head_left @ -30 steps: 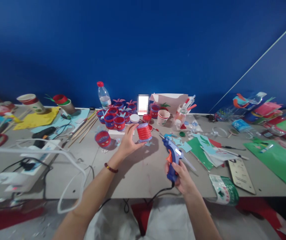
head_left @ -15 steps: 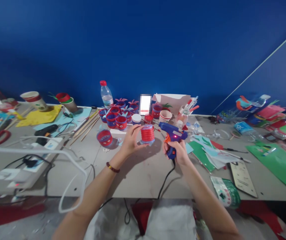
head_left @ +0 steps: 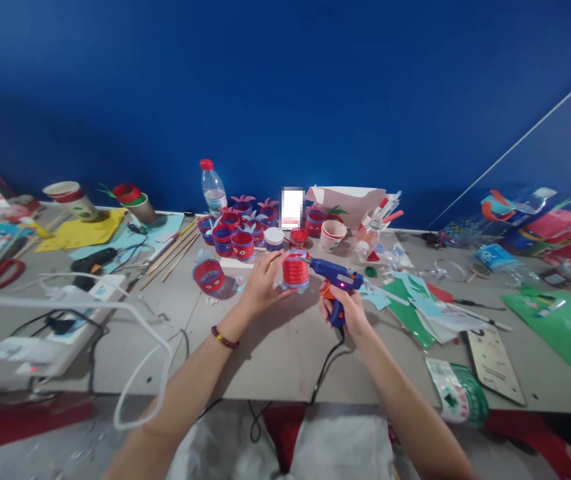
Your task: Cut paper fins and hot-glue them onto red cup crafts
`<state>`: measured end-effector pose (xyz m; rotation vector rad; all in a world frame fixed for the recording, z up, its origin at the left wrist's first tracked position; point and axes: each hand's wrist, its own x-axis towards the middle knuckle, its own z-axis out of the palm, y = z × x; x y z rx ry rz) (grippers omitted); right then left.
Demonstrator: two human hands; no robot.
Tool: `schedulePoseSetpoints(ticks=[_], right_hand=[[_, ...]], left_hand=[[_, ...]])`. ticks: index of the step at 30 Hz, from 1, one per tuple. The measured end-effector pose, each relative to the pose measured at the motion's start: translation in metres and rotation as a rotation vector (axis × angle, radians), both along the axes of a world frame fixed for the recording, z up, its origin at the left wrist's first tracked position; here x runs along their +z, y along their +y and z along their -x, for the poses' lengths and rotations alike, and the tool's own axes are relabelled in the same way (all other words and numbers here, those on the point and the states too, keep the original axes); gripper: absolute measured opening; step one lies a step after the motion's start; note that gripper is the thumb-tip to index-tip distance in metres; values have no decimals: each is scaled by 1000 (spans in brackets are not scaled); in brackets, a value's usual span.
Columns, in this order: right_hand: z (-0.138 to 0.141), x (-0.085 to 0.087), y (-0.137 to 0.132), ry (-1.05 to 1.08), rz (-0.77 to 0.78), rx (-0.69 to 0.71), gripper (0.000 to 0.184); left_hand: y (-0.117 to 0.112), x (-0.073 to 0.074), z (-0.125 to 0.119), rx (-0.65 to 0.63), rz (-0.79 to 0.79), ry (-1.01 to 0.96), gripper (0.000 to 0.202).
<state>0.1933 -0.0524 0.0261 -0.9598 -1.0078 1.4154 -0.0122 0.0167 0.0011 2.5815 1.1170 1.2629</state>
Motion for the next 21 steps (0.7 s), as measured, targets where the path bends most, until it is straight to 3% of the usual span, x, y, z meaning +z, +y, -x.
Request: schedulePoseSetpoints(ticks=[21], right_hand=[[-4,-10,7,-48,11,-41,28]], left_hand=[[-1,1,-1,-2,-96,-11,80]])
